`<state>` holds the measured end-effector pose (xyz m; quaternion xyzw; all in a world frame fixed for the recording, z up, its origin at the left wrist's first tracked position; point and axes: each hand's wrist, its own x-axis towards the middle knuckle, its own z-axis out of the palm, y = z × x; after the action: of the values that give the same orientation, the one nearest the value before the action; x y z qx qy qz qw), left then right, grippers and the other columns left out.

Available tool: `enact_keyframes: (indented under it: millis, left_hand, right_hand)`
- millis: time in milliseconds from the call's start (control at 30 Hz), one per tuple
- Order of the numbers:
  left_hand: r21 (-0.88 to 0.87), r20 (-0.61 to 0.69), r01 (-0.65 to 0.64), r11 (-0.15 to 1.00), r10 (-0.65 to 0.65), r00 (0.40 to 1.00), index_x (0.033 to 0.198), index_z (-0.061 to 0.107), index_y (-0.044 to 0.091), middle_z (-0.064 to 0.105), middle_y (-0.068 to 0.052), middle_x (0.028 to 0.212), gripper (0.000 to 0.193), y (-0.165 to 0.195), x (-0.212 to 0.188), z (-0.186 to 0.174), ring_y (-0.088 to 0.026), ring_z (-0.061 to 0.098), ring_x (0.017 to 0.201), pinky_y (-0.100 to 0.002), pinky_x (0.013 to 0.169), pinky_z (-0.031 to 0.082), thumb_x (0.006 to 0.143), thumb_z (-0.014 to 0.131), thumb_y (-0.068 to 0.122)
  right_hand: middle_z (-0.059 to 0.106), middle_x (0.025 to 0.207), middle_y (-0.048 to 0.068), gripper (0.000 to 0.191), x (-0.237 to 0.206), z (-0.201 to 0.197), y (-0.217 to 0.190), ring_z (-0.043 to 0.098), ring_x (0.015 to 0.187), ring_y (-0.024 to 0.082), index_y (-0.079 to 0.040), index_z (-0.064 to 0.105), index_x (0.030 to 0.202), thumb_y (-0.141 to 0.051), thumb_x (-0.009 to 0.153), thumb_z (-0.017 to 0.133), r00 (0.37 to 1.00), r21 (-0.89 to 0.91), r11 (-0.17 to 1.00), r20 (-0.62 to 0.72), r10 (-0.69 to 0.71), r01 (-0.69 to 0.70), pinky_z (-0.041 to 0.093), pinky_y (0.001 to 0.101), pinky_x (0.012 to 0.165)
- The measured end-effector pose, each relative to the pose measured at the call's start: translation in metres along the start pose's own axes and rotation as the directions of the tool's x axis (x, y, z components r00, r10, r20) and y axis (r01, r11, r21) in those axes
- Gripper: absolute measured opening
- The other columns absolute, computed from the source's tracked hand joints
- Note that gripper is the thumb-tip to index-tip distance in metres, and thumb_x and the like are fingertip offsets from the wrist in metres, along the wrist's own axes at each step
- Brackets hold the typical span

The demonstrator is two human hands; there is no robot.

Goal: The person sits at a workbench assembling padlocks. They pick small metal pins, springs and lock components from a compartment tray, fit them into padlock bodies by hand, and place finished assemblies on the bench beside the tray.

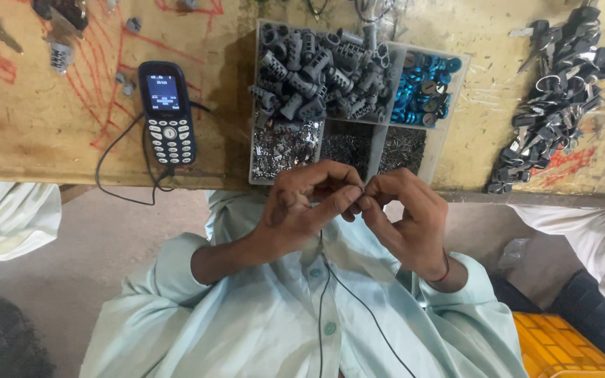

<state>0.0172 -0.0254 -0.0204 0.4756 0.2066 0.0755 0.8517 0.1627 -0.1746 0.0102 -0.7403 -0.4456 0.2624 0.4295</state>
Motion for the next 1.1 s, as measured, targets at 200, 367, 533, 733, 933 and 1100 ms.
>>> enact_keyframes:
  millis: [200,367,533,733,933,1100]
  left_hand:
    - [-0.008,0.072,-0.029,1.0,0.03,0.997,0.114,0.066,-0.003,0.071,-0.007,0.1,0.022,0.005,-0.001,0.0,-0.011,0.071,0.089,-0.027,0.083,0.061,0.105,0.065,0.017]
    - [0.016,0.071,0.008,1.0,-0.009,0.997,0.113,0.065,-0.002,0.072,-0.007,0.098,0.02,0.007,0.0,-0.001,-0.011,0.072,0.088,-0.027,0.083,0.061,0.104,0.065,0.015]
    - [0.162,0.042,-0.181,0.97,0.176,0.983,0.113,0.065,-0.001,0.07,-0.005,0.104,0.017,0.008,-0.002,0.0,-0.01,0.072,0.092,-0.027,0.084,0.063,0.105,0.065,0.014]
    - [0.111,0.056,-0.015,0.994,0.009,0.998,0.109,0.069,-0.001,0.071,-0.004,0.095,0.017,0.013,0.003,-0.005,-0.005,0.065,0.084,-0.022,0.074,0.056,0.097,0.068,0.012]
    - [0.211,0.086,-0.073,0.975,0.056,0.995,0.108,0.071,0.001,0.07,0.001,0.092,0.019,0.014,-0.006,-0.009,-0.004,0.066,0.081,-0.021,0.074,0.055,0.095,0.07,0.016]
    - [-0.182,0.052,0.199,0.963,-0.192,0.98,0.106,0.07,0.002,0.065,0.001,0.084,0.02,-0.007,0.007,-0.006,-0.004,0.056,0.067,-0.023,0.058,0.047,0.094,0.072,0.017]
  right_hand:
    - [0.067,0.092,0.007,0.016,0.003,-0.009,-0.007,0.071,0.076,0.011,0.002,0.066,0.101,0.001,0.088,0.076,0.991,0.063,0.992,0.082,0.107,-0.113,0.057,0.0236,0.069]
    - [0.068,0.09,0.007,0.015,-0.001,-0.013,-0.001,0.073,0.076,0.011,0.002,0.066,0.1,0.001,0.088,0.075,0.985,0.075,0.989,0.119,0.121,-0.131,0.057,0.0245,0.068]
    - [0.068,0.095,0.011,0.018,-0.003,-0.001,0.002,0.071,0.081,0.019,0.001,0.063,0.104,0.005,0.09,0.075,1.0,0.026,0.999,0.02,-0.022,0.022,0.056,0.0289,0.072]
    - [0.071,0.102,0.017,0.023,0.004,0.006,0.017,0.074,0.089,0.028,0.004,0.066,0.109,0.014,0.088,0.069,0.892,-0.148,0.88,0.027,-0.452,0.451,0.061,0.0374,0.078]
    - [0.071,0.103,0.014,0.021,-0.001,-0.005,0.027,0.074,0.088,0.023,-0.001,0.064,0.108,0.01,0.092,0.072,0.97,0.328,0.926,0.088,-0.228,0.188,0.063,0.0328,0.075]
    - [0.069,0.1,0.009,0.026,0.046,-0.01,0.011,0.067,0.085,0.018,-0.001,0.061,0.12,0.004,0.097,0.072,0.996,0.198,0.977,-0.038,0.081,-0.072,0.058,0.0314,0.077]
